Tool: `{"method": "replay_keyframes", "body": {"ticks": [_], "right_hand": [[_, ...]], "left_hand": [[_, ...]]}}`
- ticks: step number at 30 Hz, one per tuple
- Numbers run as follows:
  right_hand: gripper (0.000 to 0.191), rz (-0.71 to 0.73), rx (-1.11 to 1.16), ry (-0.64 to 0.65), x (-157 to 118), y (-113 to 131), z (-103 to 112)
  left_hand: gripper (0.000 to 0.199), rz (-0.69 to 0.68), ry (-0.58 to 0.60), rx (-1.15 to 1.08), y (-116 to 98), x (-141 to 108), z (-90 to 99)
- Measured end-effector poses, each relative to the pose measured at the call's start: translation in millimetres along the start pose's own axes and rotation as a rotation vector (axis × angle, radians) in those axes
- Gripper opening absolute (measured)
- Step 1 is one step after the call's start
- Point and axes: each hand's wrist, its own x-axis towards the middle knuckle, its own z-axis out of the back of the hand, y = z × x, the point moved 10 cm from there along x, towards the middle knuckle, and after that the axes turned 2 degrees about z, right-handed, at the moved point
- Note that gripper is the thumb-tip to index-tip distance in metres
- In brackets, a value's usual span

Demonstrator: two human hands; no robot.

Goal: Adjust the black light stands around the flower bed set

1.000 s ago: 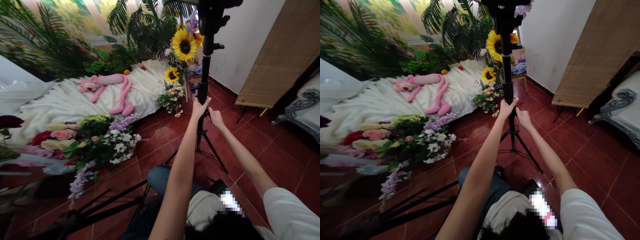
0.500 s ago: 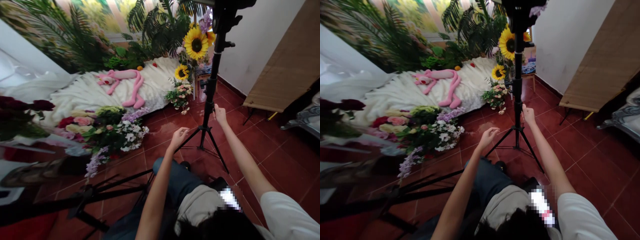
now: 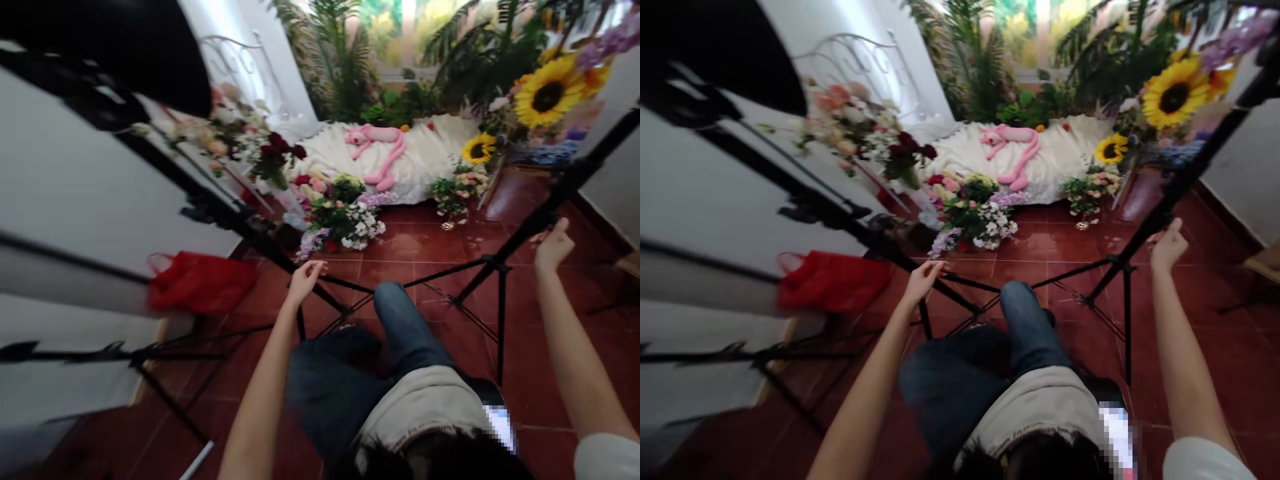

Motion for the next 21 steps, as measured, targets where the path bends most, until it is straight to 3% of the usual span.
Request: {"method": "replay_keyframes", "body": {"ticks": [2, 4, 7, 9, 11, 14, 18, 21], "right_hand": [[0.068, -0.027, 0.098, -0.134, -22, -3, -7], [0.067, -0.077, 0.158, -0.112, -53, -5, -36], [0.064, -0.167, 0.161, 0.228, -119, -2, -117], [0.062, -0.144, 0.176, 0.496, -176, 16, -173], [0.063, -0.053, 0.205, 0.729, -237, 47, -221], [0.066, 0.086, 0.223, 1.034, -329, 105, -277], [0.064, 0.208, 0.218, 1.422, -446, 190, -330], [0.059, 0.225, 0.178, 1.625, -510, 242, -359]], "left_hand": [[0.048, -0.014, -0.087, 0.007, -1, -8, 40.9], [0.044, -0.032, -0.179, 0.043, -5, -16, 75.4], [0.040, -0.027, -0.365, 0.084, -13, -24, 118.3], [0.037, -0.029, -0.498, 0.071, -21, -29, 139.3], [0.038, -0.058, -0.573, 0.042, -32, -29, 149.9], [0.048, -0.130, -0.584, 0.020, -52, -19, 150.8], [0.052, -0.104, -0.609, 0.045, -67, 1, 148.3], [0.051, -0.023, -0.644, 0.040, -66, 12, 147.5]]}}
